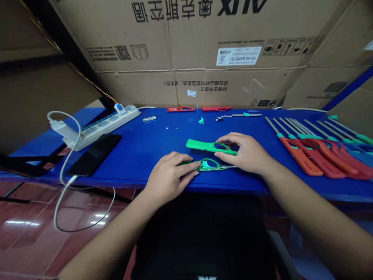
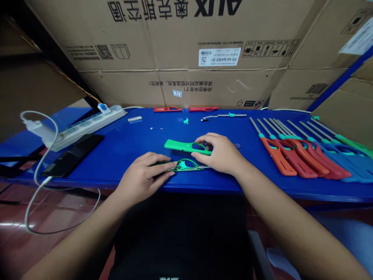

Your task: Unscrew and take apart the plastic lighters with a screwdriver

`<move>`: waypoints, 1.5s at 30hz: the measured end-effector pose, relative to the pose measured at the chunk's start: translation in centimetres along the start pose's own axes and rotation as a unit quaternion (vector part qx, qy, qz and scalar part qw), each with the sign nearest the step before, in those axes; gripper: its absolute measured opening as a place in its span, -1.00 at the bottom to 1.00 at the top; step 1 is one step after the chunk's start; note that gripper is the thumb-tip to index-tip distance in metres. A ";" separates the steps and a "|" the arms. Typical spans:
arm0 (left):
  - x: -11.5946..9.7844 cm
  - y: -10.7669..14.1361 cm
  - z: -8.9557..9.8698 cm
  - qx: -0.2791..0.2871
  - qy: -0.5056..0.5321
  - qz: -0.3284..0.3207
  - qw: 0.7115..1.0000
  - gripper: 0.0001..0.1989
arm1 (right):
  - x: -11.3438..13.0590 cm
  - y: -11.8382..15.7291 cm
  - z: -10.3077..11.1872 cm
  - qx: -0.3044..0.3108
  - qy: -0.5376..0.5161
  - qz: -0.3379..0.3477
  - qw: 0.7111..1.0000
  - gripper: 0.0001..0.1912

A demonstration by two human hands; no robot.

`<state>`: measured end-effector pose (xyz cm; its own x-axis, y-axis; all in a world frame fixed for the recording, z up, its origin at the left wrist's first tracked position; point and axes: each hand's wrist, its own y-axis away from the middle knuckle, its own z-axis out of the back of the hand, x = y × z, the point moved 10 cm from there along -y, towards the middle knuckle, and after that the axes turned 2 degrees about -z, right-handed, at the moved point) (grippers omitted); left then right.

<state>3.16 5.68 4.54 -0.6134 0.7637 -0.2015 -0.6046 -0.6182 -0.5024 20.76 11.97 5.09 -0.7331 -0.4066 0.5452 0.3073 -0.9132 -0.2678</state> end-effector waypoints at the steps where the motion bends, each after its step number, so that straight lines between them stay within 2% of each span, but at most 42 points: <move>1: 0.0 0.0 0.0 -0.002 -0.003 -0.001 1.000 -0.76 | 0.1 0.0 0.0 0.000 0.002 0.000 1.000 -0.64; 5: 0.0 0.0 0.0 -0.005 -0.003 -0.004 1.000 -0.80 | 0.3 0.1 -0.2 0.010 0.002 0.011 1.000 -0.66; 12: 0.4 -0.3 -0.5 0.030 0.008 0.012 0.999 -0.79 | 0.3 0.3 -0.6 0.015 -0.001 0.017 1.000 -0.66; 17: 0.4 -0.4 -0.5 0.034 -0.004 0.013 0.999 -0.78 | 0.4 0.3 -0.5 0.015 -0.001 0.017 1.000 -0.68; 20: 0.1 -0.3 0.1 0.011 -0.012 0.008 1.000 -0.73 | 0.5 0.3 -0.6 0.023 -0.009 0.021 0.999 -0.68; 23: 0.1 0.0 1.9 -0.053 0.015 0.018 0.998 -0.72 | 1.0 0.5 -1.1 0.054 -0.026 0.041 0.997 -0.66; 25: 0.8 0.2 3.1 -0.082 0.030 0.046 0.995 -0.74 | 1.5 0.7 -1.6 0.078 -0.035 0.058 0.995 -0.66; 27: 2.0 0.2 3.1 -0.055 0.035 0.082 0.994 -0.63 | 2.1 0.9 -2.2 0.107 -0.036 0.072 0.991 -0.65; 29: 3.2 0.2 1.9 0.025 0.041 0.104 0.993 -0.46 | 2.3 1.0 -2.7 0.129 -0.031 0.072 0.989 -0.63; 32: 4.4 0.4 0.0 0.116 0.070 0.112 0.985 -0.45 | 2.1 0.8 -3.3 0.149 -0.023 0.054 0.987 -0.61; 35: 4.9 0.4 -0.4 0.125 0.102 0.108 0.981 -0.52 | 2.1 0.7 -3.6 0.163 -0.025 0.052 0.985 -0.59; 45: 4.7 0.5 0.4 0.116 0.114 0.093 0.982 -0.49 | 2.9 0.4 -4.1 0.171 0.037 0.051 0.983 -0.56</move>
<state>-0.17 8.87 3.67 -0.6100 0.6388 -0.4688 -0.6089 -0.7565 -0.2385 16.26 10.57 3.33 -0.7263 -0.5051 0.4663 0.5583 -0.8291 -0.0285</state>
